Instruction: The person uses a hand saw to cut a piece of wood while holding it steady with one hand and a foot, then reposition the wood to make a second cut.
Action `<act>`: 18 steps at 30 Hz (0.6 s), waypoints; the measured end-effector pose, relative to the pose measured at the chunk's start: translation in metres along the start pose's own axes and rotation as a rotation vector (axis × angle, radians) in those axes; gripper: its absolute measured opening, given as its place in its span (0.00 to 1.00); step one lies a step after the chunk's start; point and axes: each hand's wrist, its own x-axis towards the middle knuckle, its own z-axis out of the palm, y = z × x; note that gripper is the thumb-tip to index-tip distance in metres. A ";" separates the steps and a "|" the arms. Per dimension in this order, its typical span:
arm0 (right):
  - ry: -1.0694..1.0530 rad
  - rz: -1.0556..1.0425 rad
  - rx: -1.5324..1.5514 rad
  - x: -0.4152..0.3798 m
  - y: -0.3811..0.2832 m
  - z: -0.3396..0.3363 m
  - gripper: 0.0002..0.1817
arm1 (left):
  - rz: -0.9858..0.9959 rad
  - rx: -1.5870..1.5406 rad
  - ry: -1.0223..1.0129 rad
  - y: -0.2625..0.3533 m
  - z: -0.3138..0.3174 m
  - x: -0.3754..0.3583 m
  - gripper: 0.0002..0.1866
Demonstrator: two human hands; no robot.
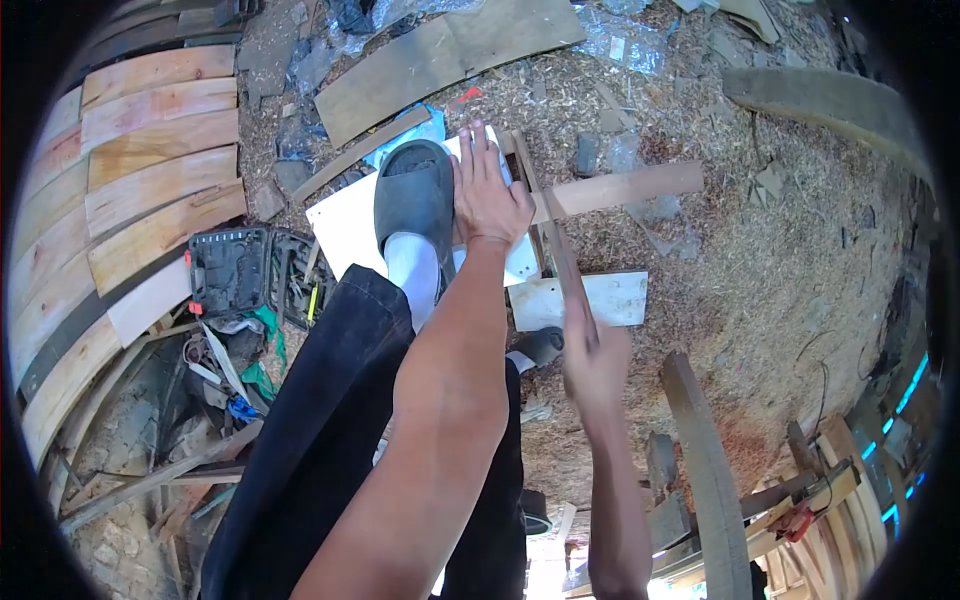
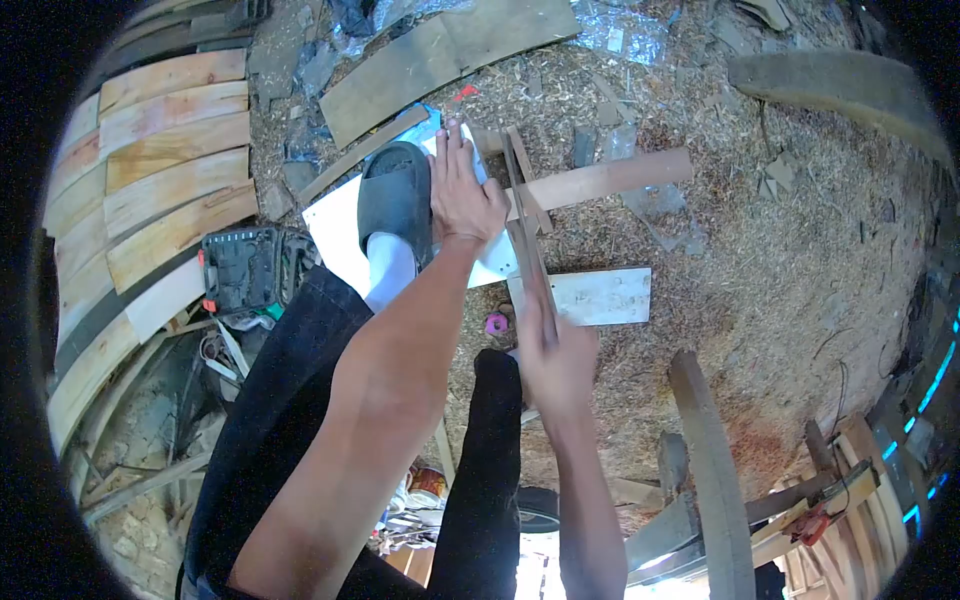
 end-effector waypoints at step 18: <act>-0.027 0.034 0.018 -0.002 -0.007 -0.019 0.21 | 0.015 -0.048 0.091 0.000 0.003 0.005 0.29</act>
